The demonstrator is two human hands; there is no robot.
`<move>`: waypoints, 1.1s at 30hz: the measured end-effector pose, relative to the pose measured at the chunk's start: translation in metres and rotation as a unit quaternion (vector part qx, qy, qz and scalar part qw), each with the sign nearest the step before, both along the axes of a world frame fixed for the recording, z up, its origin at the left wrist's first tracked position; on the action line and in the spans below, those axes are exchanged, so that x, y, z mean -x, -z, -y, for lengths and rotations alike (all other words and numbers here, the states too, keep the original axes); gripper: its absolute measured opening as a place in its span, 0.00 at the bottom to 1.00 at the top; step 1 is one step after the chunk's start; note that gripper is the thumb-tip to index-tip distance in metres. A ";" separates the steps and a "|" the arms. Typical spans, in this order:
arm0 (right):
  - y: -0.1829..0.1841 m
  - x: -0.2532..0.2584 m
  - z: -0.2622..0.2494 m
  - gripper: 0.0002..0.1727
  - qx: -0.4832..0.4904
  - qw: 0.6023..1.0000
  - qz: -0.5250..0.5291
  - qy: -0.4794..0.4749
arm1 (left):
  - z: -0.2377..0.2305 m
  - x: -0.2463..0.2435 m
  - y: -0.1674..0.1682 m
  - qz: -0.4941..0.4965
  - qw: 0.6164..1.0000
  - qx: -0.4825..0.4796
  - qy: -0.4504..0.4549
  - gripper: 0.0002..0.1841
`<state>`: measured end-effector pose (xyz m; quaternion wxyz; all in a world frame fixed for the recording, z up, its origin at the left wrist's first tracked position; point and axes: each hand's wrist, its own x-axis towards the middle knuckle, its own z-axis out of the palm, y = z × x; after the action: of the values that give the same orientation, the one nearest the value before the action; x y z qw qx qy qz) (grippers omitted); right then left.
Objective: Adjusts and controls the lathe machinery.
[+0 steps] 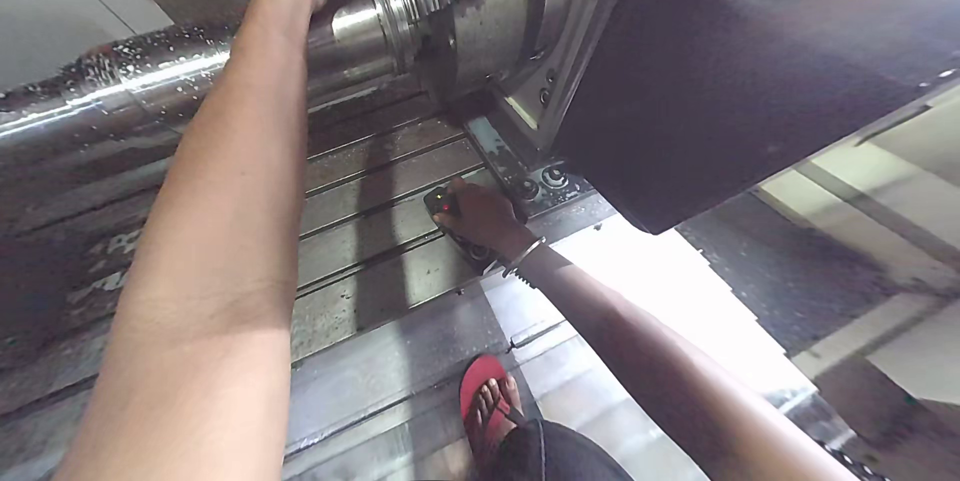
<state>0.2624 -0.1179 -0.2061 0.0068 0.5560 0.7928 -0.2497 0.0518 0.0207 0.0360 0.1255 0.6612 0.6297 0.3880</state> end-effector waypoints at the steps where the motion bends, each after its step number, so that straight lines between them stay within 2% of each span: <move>1: 0.000 0.000 0.000 0.36 0.000 1.000 0.000 0.000 | 0.000 0.000 0.000 -0.002 1.000 0.003 -0.003 0.18; 8: -0.001 0.001 0.000 0.34 0.002 1.000 0.008 -0.004 | -0.002 0.001 0.002 0.006 1.000 -0.003 0.002 0.15; 14: -0.001 0.001 0.001 0.33 -0.004 1.000 0.006 -0.007 | 0.000 -0.001 -0.001 -0.007 1.000 0.013 -0.026 0.18; 20: -0.001 0.000 0.001 0.40 -0.004 1.000 0.000 -0.001 | 0.001 -0.001 0.000 0.002 1.000 0.020 -0.017 0.18; 26: 0.006 -0.001 0.001 0.41 -0.019 1.000 -0.013 0.009 | 0.000 0.001 0.003 0.044 0.999 0.022 0.010 0.17; 29: 0.007 -0.002 -0.001 0.40 -0.018 1.000 -0.022 0.012 | 0.003 0.000 0.003 0.063 0.997 0.038 0.011 0.17; 33: 0.010 -0.003 -0.001 0.37 -0.032 0.999 -0.038 0.013 | 0.003 0.000 0.002 0.042 0.998 0.033 0.023 0.16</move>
<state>0.2650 -0.1165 -0.2165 -0.0442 0.5561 0.7929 -0.2452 0.0517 0.0174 0.0338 0.1825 0.6542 0.6211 0.3911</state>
